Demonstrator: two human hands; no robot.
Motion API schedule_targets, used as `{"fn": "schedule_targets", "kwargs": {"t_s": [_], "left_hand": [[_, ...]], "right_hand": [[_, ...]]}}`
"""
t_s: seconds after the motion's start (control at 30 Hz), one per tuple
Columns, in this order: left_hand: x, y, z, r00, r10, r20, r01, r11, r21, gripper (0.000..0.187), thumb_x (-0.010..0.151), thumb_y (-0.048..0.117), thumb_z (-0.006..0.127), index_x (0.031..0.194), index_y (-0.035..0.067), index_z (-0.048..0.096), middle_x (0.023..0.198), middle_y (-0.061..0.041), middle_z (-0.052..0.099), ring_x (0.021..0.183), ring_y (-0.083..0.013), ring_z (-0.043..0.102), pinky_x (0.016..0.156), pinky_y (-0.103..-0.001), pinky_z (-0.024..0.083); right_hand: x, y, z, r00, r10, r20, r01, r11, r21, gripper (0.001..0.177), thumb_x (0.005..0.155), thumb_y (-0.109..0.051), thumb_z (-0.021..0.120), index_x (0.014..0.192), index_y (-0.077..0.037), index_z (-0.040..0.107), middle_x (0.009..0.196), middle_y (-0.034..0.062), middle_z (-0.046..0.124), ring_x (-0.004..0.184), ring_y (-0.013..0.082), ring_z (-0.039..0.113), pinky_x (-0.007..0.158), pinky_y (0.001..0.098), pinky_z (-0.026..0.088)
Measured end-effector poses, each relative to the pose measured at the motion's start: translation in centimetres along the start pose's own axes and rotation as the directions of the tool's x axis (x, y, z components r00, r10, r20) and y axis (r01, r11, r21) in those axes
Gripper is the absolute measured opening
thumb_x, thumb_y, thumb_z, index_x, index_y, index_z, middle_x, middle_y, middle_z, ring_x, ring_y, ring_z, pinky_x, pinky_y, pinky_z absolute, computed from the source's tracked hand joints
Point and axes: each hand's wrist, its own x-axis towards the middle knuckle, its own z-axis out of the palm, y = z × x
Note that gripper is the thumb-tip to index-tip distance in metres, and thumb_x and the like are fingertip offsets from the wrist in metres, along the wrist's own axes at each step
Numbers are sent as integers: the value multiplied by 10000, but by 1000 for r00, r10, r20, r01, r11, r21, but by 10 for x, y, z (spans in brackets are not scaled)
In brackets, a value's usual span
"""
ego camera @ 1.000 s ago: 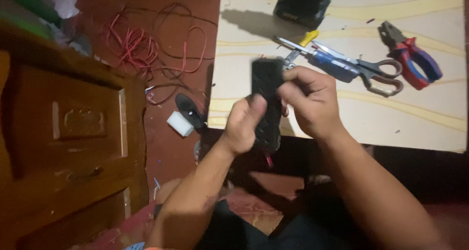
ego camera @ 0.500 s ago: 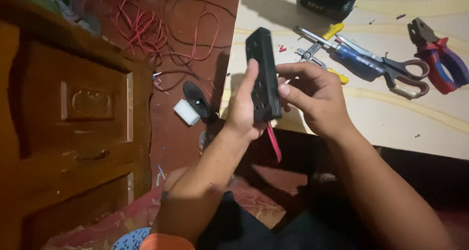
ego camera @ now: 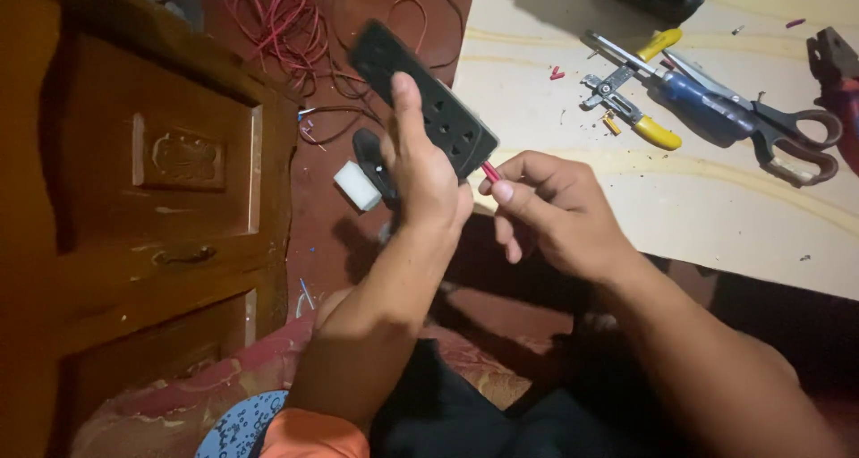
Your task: The recorder is repairing an electrical power strip by stripping wires and connecting them to internal terminals.
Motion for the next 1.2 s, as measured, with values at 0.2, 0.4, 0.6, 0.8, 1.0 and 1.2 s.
{"fn": "schedule_targets", "kwargs": {"t_s": [0.2,0.4,0.6,0.8,1.0,1.2], "left_hand": [[0,57,21,896,390,212,-406,913,37,519,1082,479,576,1020,-36,557,823,-138,674,681,-256,694,617,-391,584],[33,152,29,659,649,380,-674,734,-85,348,1105,359,629,1047,25,549,798,-97,650,645,-217,644,596,-359,542],[-8,196,47,637,627,448,-681,730,-54,319,1105,328,579,1034,18,559,818,-101,665,690,-222,681,625,-360,569],[-49,149,86,676,483,557,-566,824,-27,302,1105,299,528,1020,11,569,839,-105,679,734,-229,718,653,-361,596],[-65,98,95,674,355,648,-446,894,-25,344,1132,317,512,1018,0,578,874,-116,683,775,-247,743,689,-370,614],[-85,87,102,588,386,711,-487,871,-70,496,1166,431,501,1004,-26,605,894,-122,680,782,-260,741,706,-378,622]], "right_hand": [[5,14,26,999,-24,43,30,990,-140,253,1060,-212,515,1041,-5,660,679,53,664,534,124,604,503,253,498],[4,49,61,987,-21,159,59,970,-238,283,1072,-224,477,965,-8,625,653,51,652,504,137,588,496,273,489],[8,35,76,919,-97,383,106,994,-2,284,1071,-228,537,1205,19,579,949,104,692,867,173,673,824,315,553],[-24,-42,73,871,-477,116,440,864,244,367,1099,-189,550,1386,39,544,1178,149,683,1047,219,684,975,371,579],[-39,-50,50,825,-559,-87,565,811,152,189,1141,-125,554,1205,47,603,993,125,656,815,176,608,766,319,534],[-57,-67,38,919,-394,-26,356,798,486,161,1105,-150,558,1059,3,577,844,69,576,664,128,489,610,268,424]]}}
